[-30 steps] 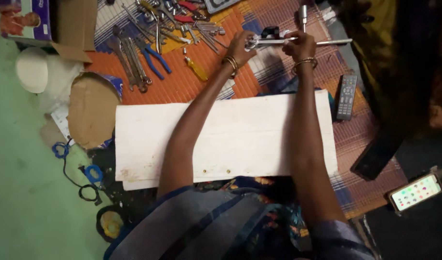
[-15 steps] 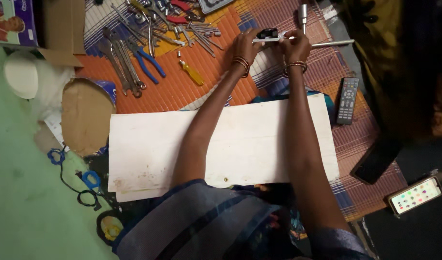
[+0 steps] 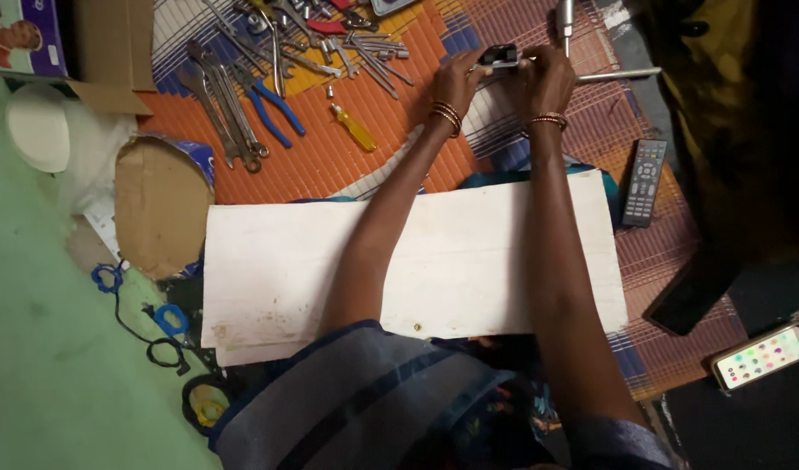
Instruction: The person assembles a door lock mechanism on a white wooden board. They use a wrench to tighten components and handle various tools and parts on a mat.
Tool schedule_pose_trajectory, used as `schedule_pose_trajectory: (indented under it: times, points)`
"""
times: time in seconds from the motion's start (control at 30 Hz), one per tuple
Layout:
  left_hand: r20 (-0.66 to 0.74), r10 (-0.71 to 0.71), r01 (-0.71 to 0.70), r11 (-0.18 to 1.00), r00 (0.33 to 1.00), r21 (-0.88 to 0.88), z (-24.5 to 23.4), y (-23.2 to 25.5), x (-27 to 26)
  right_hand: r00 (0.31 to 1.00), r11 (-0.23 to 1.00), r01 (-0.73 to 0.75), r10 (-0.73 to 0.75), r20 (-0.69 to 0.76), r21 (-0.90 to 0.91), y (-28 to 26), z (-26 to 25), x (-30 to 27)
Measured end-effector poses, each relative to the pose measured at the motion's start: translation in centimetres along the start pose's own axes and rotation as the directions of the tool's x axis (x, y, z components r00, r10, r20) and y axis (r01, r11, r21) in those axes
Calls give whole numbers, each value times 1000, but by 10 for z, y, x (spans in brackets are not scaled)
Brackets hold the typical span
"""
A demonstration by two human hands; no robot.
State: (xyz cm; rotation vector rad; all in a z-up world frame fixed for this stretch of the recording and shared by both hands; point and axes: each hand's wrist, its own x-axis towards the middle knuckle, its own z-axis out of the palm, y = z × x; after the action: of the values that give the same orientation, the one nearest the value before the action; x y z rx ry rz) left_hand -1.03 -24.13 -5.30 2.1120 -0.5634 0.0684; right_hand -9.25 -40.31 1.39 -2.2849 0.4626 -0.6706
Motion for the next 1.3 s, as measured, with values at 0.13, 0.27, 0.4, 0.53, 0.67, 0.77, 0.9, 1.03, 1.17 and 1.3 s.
schedule_pose_trajectory:
  times: [0.13, 0.27, 0.4, 0.53, 0.67, 0.77, 0.9, 1.03, 1.17, 1.3]
  points:
    - [-25, 24, -24, 1000, 999, 9, 2, -4, 0, 997, 997, -72, 74, 36, -30, -7, -7, 3]
    - [-15, -1, 1, 1000, 1000, 10, 4, -7, 1, 960, 972, -227, 212, 184, 63, 3, -6, 9]
    - [-6, -22, 22, 1000, 1000, -9, 5, -11, 1, 992, 982, 90, -74, 101, -164, 7, -3, -2]
    - [-20, 35, -35, 999, 999, -3, 7, -15, 2, 988, 977, 60, -29, 152, -204, 23, 7, 3]
    - [-17, 37, -37, 998, 999, -43, 6, -15, 0, 974, 950, 172, -125, 188, -261, 24, 6, 0]
    - [-16, 3, -4, 998, 1000, -65, 3, -8, -4, 958, 938, 264, -228, 173, -226, 10, -2, -1]
    - [-26, -1, -1, 996, 1000, -90, -1, 2, -5, 945, 928, 305, -267, 190, -216, 1, -3, 1]
    - [-30, -50, 47, 993, 998, -105, -7, 14, -7, 950, 945, 299, -282, 133, -129, 9, -1, 2]
    - [-112, -16, 1, 991, 994, -131, -7, 20, -8, 976, 974, 204, -195, 94, -100, 20, 5, 1]
    - [-155, 1, -17, 994, 988, -103, -6, 18, -9, 965, 959, 262, -262, 12, -110, 20, 3, 0]
